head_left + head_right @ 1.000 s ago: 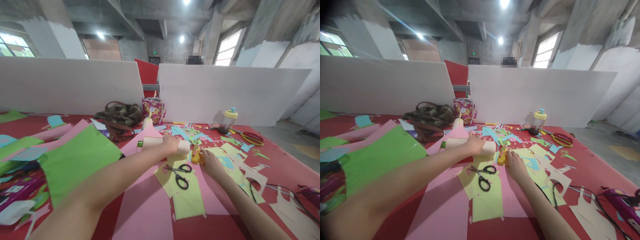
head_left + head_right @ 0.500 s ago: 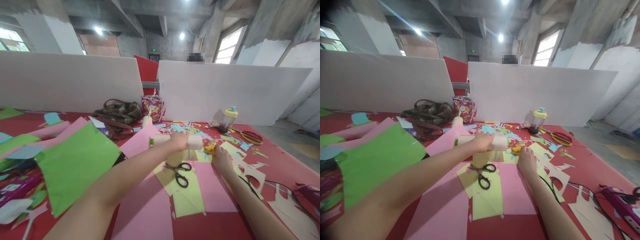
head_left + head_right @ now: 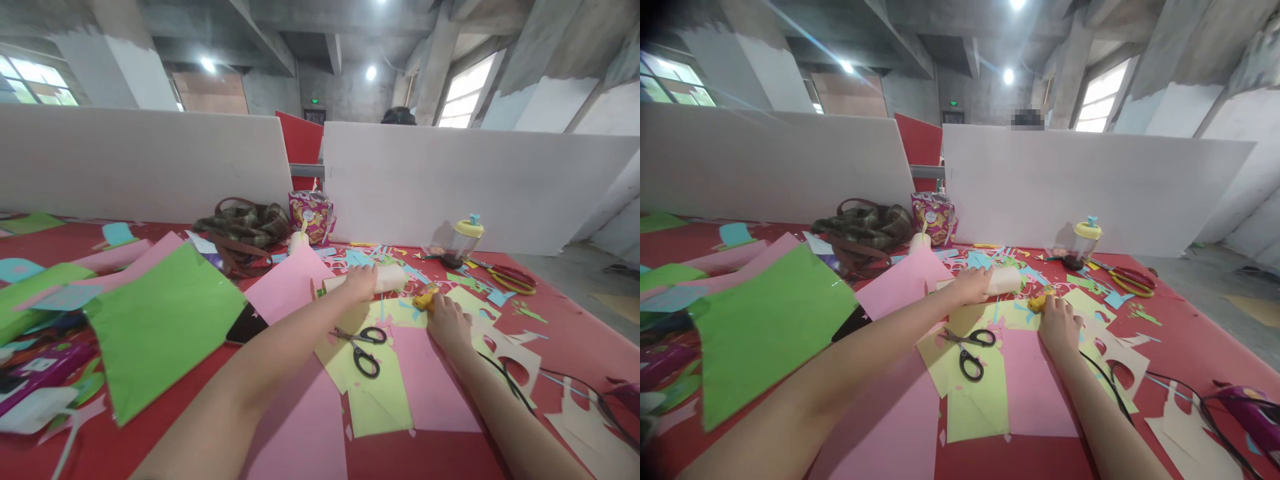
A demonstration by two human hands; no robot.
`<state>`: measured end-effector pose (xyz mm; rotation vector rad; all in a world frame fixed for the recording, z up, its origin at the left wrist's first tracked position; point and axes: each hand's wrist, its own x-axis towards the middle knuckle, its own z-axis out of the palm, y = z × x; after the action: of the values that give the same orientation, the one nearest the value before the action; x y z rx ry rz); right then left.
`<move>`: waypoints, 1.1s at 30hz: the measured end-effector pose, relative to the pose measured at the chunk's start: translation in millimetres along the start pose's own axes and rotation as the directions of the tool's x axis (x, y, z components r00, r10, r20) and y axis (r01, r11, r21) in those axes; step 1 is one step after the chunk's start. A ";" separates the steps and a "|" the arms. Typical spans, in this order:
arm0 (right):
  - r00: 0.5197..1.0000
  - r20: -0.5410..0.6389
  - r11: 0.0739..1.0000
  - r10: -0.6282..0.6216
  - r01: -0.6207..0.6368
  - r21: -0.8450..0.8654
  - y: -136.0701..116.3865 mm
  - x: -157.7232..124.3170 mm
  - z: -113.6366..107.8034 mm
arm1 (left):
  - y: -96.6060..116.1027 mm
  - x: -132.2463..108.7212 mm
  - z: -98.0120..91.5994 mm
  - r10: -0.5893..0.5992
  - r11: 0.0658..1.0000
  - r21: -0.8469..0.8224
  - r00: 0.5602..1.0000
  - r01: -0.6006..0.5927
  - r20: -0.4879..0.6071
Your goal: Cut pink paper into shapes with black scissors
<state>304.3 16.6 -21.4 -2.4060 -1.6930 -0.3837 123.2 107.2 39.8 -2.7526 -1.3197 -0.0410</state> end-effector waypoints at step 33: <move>0.730 -0.095 0.608 -0.677 0.627 0.486 -71.4 -57.4 -22.1 | -135.6 -60.6 -48.1 -0.521 0.851 -0.195 0.835 0.488 -0.181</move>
<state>216.3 -17.0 -18.4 -1.3948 -2.3402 0.0997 -19.8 140.2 93.2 -2.3140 -1.9934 -0.4883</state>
